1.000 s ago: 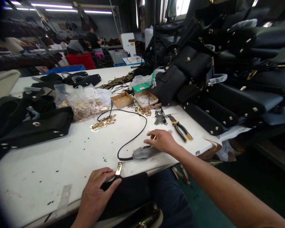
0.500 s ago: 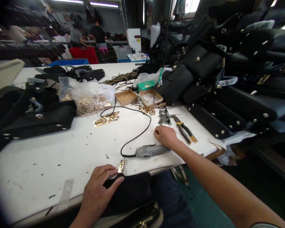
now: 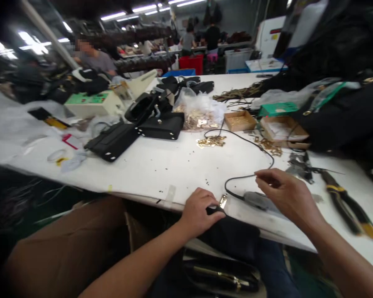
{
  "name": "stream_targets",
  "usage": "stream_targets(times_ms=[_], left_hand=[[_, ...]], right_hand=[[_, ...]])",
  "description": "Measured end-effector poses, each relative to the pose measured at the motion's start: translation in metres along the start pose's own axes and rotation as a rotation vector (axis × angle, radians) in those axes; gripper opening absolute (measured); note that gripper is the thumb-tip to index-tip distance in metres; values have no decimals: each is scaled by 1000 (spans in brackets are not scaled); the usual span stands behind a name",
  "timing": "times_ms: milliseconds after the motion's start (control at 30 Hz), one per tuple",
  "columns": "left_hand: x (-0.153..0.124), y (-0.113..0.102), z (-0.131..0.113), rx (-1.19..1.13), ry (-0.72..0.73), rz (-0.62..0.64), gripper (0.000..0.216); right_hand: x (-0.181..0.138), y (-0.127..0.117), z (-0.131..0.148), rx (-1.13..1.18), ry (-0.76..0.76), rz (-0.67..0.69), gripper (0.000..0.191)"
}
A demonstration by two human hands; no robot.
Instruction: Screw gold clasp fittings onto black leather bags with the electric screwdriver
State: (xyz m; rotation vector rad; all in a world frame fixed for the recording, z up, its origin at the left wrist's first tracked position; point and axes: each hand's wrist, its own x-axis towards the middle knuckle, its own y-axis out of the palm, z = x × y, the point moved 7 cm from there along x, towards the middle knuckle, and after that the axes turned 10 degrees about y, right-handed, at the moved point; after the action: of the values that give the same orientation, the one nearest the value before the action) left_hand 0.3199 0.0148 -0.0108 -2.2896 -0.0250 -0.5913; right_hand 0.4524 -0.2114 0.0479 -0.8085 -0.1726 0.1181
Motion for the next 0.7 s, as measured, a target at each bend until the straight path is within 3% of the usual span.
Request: stream_targets(times_ms=[67,133,267,400,700], left_hand=[[-1,-1,3,10,-23,9,27],[-2,-3,1,18,-38,-4,23],[1,-3,2,-16,5,-11,17],[4,-2,5,4,51,7,14],[8,-2,5,59,108,-27,15]], right_hand=[[4,11,18,-56,-139,4,23],[16,16,21,-160,-177,12,23],[53,0,-31,-466,89,63,24],[64,-14,-70,-535,185,106,21],[76,-4,-100,-465,304,198,16]])
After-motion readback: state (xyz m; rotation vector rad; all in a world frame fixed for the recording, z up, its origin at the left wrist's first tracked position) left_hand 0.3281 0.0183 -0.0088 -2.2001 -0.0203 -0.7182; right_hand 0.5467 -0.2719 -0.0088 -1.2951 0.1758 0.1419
